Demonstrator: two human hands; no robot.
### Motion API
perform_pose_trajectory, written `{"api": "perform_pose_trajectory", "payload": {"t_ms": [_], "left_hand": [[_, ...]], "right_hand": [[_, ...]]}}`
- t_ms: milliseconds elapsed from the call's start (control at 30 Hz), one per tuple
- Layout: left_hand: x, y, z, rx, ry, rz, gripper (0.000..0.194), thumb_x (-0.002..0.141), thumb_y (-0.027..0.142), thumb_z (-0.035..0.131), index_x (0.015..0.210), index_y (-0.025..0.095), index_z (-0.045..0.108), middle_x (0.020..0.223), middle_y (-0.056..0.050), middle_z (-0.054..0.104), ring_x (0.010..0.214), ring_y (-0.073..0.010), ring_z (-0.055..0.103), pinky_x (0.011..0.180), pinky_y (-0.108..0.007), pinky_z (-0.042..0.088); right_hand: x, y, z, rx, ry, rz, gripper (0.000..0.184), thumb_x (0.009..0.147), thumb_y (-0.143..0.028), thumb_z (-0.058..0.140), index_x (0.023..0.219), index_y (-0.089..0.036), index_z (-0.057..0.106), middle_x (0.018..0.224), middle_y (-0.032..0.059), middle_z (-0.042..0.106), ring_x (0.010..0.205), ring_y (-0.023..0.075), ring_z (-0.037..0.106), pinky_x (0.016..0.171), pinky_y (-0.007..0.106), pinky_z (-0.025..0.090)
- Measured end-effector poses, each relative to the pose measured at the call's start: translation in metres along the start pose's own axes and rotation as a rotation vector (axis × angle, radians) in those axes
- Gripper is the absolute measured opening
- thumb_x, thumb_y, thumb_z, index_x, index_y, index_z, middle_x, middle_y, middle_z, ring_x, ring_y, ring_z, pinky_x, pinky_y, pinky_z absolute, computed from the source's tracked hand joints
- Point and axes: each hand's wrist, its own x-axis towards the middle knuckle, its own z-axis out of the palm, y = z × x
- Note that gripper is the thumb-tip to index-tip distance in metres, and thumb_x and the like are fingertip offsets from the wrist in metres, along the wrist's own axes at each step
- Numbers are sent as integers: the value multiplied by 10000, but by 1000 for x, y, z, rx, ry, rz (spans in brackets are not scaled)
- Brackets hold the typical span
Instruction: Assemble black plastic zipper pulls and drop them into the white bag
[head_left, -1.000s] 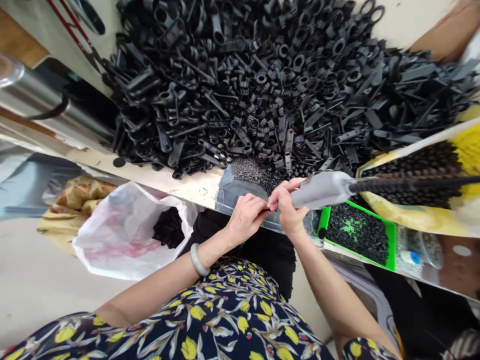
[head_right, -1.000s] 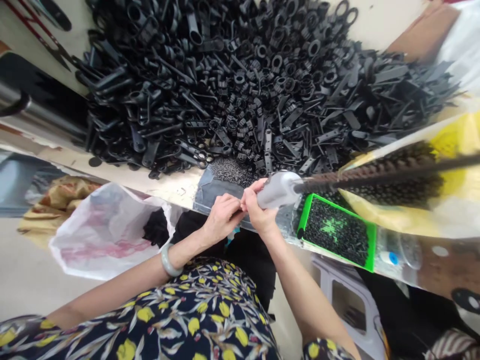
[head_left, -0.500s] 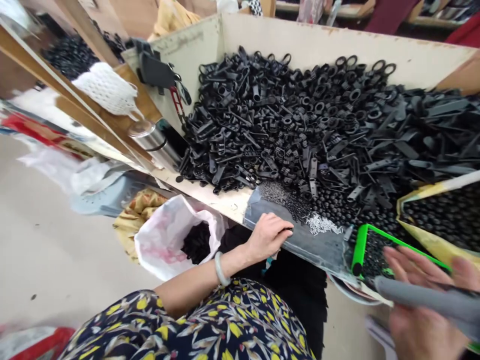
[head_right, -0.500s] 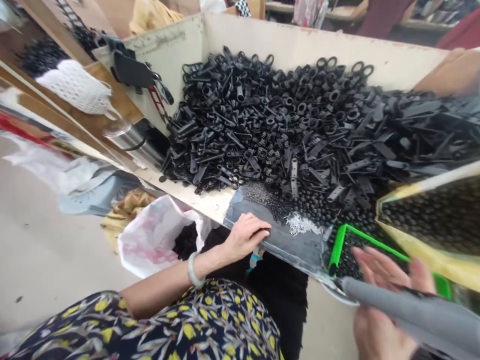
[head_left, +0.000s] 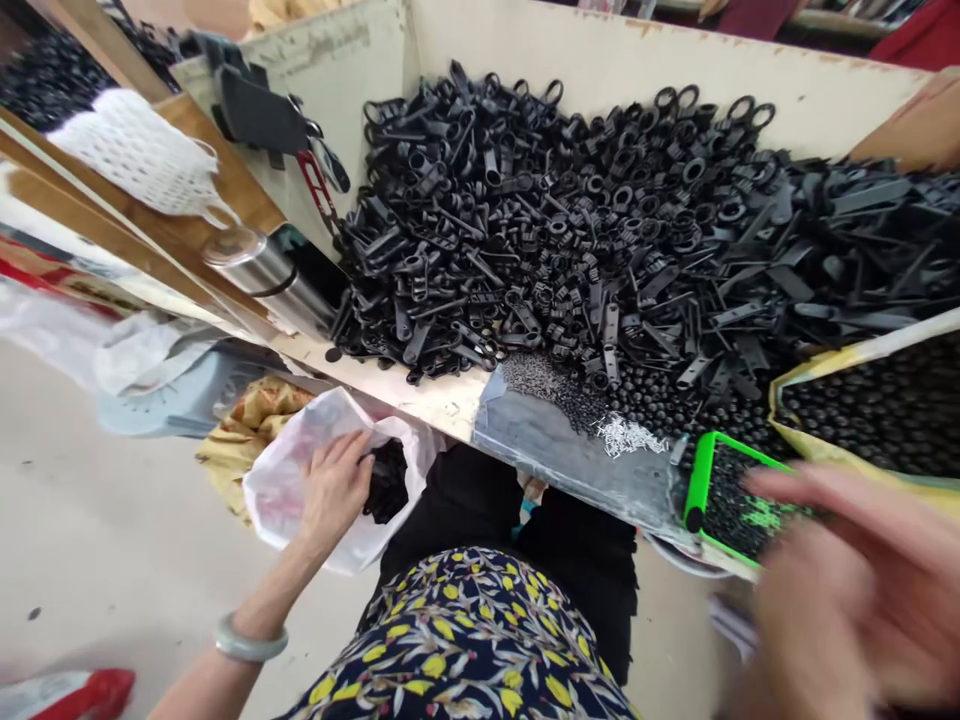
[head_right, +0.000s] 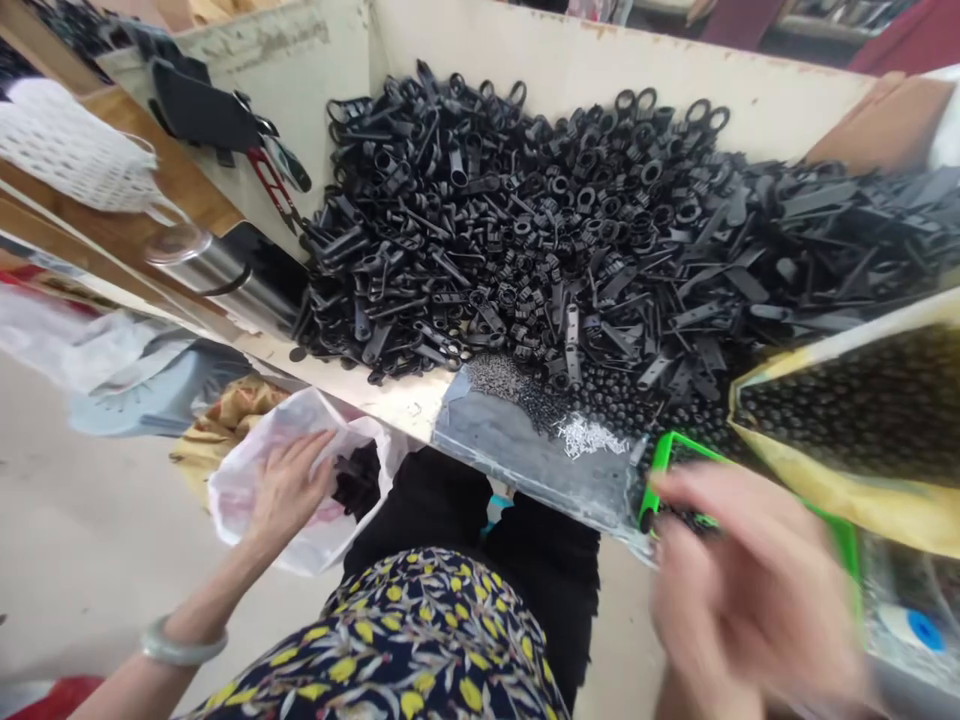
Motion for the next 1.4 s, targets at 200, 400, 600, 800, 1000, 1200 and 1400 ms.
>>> {"api": "perform_pose_trajectory", "payload": {"t_ms": [200, 400, 600, 800, 1000, 1200, 1400], "left_hand": [[85, 93, -14, 16, 181, 547, 246, 1012, 229, 559, 1205, 257, 708, 1256, -78, 750, 1270, -322, 559, 1046, -518, 346], [149, 157, -3, 96, -12, 878, 190, 1002, 153, 524, 969, 199, 705, 914, -83, 691, 936, -269, 552, 784, -421, 354], [139, 166, 14, 62, -119, 832, 205, 979, 101, 503, 946, 182, 688, 948, -108, 647, 953, -285, 518, 787, -419, 349], [116, 173, 26, 26, -214, 795, 322, 996, 118, 484, 1225, 201, 694, 1039, -115, 639, 967, -283, 507, 811, -421, 356], [101, 177, 38, -72, -120, 680, 293, 1016, 156, 512, 1231, 231, 697, 1086, -93, 672, 1002, -269, 524, 815, -415, 345], [94, 192, 45, -122, -136, 729, 181, 1049, 281, 542, 1058, 222, 712, 1029, -76, 690, 977, -261, 525, 788, -418, 333], [101, 201, 52, -128, -145, 745, 186, 1034, 248, 578, 896, 205, 696, 959, -69, 691, 929, -255, 516, 754, -415, 318]], "right_hand": [[42, 23, 75, -126, -372, -97, 167, 1008, -301, 599, 989, -242, 754, 920, 32, 732, 817, 187, 676, 763, 328, 516], [39, 36, 124, -432, -718, -174, 164, 1025, -278, 597, 948, -249, 739, 959, 20, 726, 903, 197, 681, 780, 319, 452], [12, 33, 140, -507, -632, -162, 154, 1048, -304, 572, 1087, -227, 701, 1051, 59, 707, 946, 213, 658, 806, 344, 433], [-5, 36, 103, -464, -594, -155, 236, 1059, -314, 563, 1259, -254, 676, 1065, 50, 704, 948, 209, 659, 821, 353, 432], [-30, 36, 80, -360, -497, -40, 209, 1080, -309, 529, 1114, -245, 725, 937, 20, 712, 843, 172, 666, 802, 318, 449], [-34, 34, 84, -364, -488, 21, 202, 1079, -316, 533, 1071, -245, 723, 939, 22, 716, 837, 173, 670, 800, 315, 461], [-35, 44, 62, -394, -396, 115, 183, 1069, -322, 549, 1072, -246, 715, 951, 21, 718, 838, 172, 667, 828, 312, 483]]}}
